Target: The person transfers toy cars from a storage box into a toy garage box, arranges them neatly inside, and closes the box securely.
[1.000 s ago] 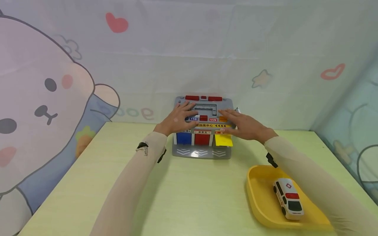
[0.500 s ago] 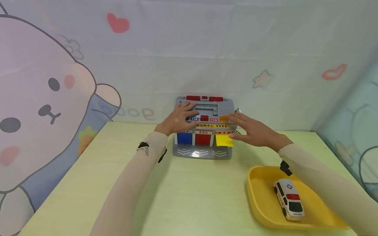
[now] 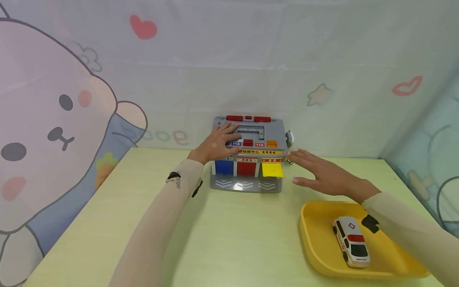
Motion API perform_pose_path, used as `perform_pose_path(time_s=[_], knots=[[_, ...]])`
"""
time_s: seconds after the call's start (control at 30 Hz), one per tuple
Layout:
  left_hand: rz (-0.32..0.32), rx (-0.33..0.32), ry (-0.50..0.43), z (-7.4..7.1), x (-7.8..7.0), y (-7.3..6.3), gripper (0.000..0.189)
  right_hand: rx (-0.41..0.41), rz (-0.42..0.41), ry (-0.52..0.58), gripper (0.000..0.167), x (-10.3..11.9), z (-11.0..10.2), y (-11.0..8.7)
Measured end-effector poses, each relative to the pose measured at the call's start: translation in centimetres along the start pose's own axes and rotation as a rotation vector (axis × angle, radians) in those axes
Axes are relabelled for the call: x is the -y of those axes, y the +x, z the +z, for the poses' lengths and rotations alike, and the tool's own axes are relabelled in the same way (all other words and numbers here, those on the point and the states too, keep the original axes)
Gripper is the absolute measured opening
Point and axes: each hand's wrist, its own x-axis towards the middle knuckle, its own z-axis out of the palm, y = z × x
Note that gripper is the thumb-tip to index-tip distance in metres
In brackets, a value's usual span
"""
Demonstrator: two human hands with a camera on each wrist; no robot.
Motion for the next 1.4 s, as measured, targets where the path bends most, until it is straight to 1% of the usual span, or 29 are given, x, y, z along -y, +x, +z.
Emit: perform_pose_path(time_s=[0.27, 0.5, 0.63, 0.9, 1.07, 1.17, 1.3, 1.4], knots=[[0.012, 0.006, 0.004, 0.2, -0.2, 0.0, 0.059, -0.002, -0.041, 0.005, 0.076, 0.0, 0.9, -3.2], [0.016, 0.004, 0.0, 0.2, -0.1, 0.0, 0.058, -0.002, -0.058, -0.001, 0.074, 0.5, 1.0, -5.4], [0.012, 0.0, 0.005, 0.2, 0.0, 0.0, 0.058, -0.014, -0.087, -0.012, 0.074, 0.6, 1.2, -6.5], [0.002, 0.002, 0.004, 0.3, 0.0, 0.1, 0.058, -0.059, -0.1, -0.041, 0.073, 0.5, 1.6, -9.0], [0.007, -0.001, 0.007, 0.3, -0.1, 0.2, 0.058, -0.09, -0.114, -0.084, 0.075, 0.6, 2.0, -10.2], [0.008, -0.001, 0.01, 0.3, -0.1, 0.3, 0.058, -0.092, -0.112, -0.101, 0.073, 0.7, 2.2, -10.8], [0.004, -0.001, 0.013, 0.3, -0.2, 0.3, 0.058, -0.088, -0.086, -0.113, 0.071, 0.8, 2.4, -11.6], [0.002, 0.0, 0.014, 0.3, -0.2, 0.3, 0.058, -0.102, -0.076, -0.137, 0.073, 0.6, 2.6, -12.3]])
